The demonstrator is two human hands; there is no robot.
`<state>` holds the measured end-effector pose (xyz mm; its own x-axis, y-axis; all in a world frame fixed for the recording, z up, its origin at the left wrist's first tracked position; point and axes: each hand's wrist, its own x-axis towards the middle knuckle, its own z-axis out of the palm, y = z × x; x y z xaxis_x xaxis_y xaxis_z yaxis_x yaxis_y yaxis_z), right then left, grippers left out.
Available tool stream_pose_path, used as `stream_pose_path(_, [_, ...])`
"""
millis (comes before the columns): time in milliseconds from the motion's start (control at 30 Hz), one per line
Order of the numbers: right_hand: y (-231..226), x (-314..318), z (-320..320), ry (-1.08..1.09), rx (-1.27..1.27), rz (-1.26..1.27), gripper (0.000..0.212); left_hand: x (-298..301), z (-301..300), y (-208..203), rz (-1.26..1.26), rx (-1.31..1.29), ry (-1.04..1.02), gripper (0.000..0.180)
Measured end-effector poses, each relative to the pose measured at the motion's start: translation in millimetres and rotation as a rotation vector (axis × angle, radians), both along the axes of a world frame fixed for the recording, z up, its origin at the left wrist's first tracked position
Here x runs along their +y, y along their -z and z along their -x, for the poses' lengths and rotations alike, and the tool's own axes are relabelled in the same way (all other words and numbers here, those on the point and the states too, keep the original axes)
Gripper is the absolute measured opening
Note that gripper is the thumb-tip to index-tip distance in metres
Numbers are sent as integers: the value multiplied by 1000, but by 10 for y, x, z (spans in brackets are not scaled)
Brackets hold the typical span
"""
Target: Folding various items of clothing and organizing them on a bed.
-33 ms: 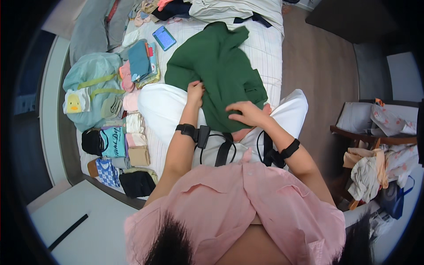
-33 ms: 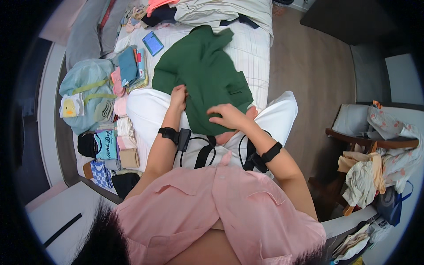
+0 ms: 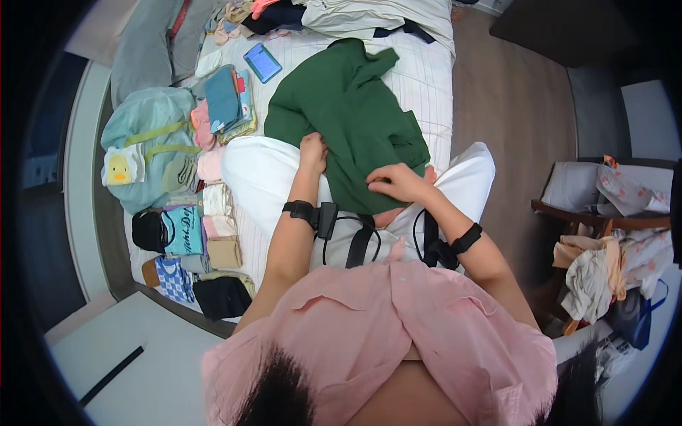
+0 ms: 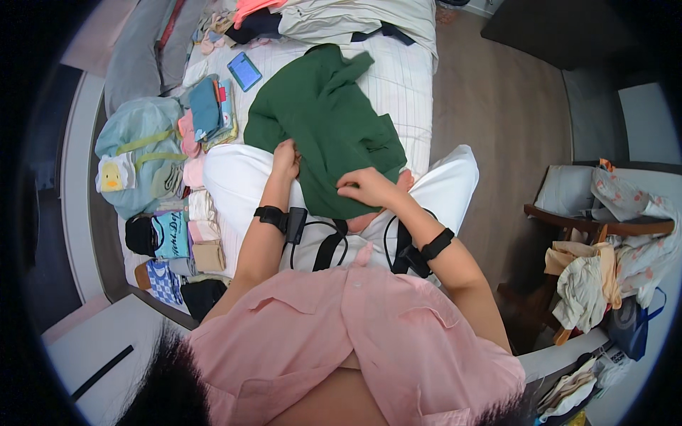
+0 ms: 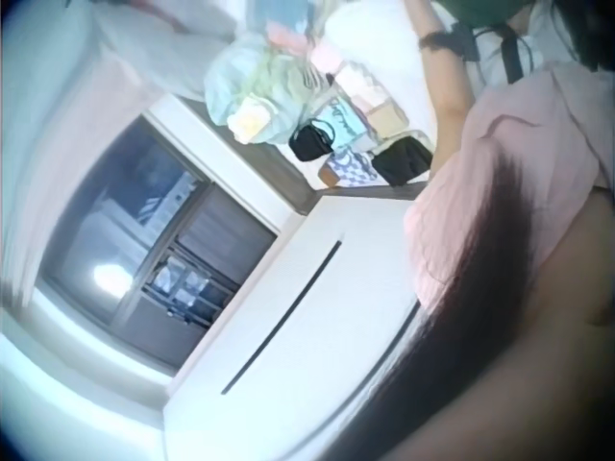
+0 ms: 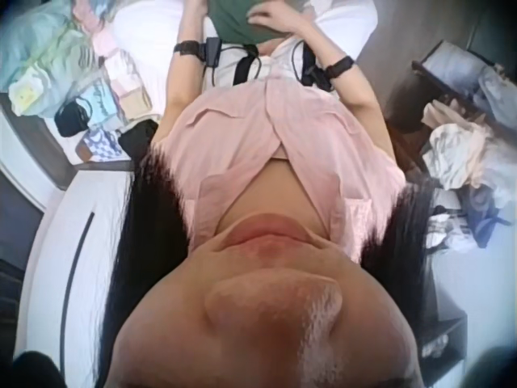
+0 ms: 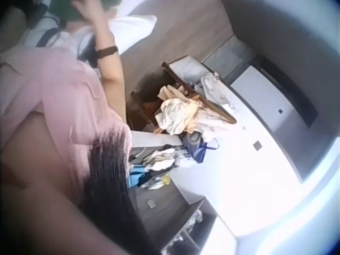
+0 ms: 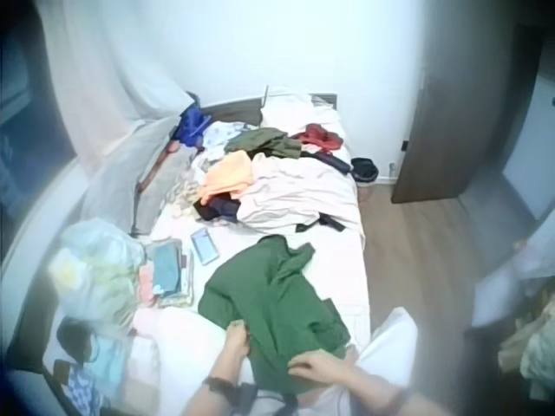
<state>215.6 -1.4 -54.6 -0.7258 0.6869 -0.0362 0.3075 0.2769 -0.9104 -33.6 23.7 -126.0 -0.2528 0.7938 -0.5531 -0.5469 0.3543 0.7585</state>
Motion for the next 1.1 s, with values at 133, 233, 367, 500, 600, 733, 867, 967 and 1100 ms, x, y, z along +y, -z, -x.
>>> stream_pose_path(133, [542, 292, -357, 697, 90, 396, 22, 94, -292, -199, 62, -191, -170, 16])
stream_pose_path(233, [451, 428, -341, 830, 20, 622, 26, 69, -335, -157, 214, -93, -153, 22])
stream_pose_path(367, [572, 612, -198, 658, 41, 720, 17, 53, -195, 287, 331, -8, 73, 27])
stream_pose_path(500, [481, 1023, -542, 974, 419, 385, 8, 89, -290, -15, 132, -133, -133, 18])
stream_pose_path(600, [38, 1208, -882, 1334, 877, 203, 13, -14, -167, -189, 19, -241, -358, 24])
stream_pose_path(733, [636, 1045, -1126, 1260, 491, 860, 48, 34, -155, -289, -42, -413, -436, 39])
stream_pose_path(867, [869, 912, -1070, 1130, 890, 1166, 56, -89, -207, -438, -122, -507, -403, 48])
stream_pose_path(967, [860, 924, -1276, 1158, 1053, 1225, 56, -112, -178, -605, -238, -490, -258, 54])
stream_pose_path(1100, [909, 1066, -1704, 875, 1591, 972, 54, -14, 212, -1167, -502, -655, 79, 51])
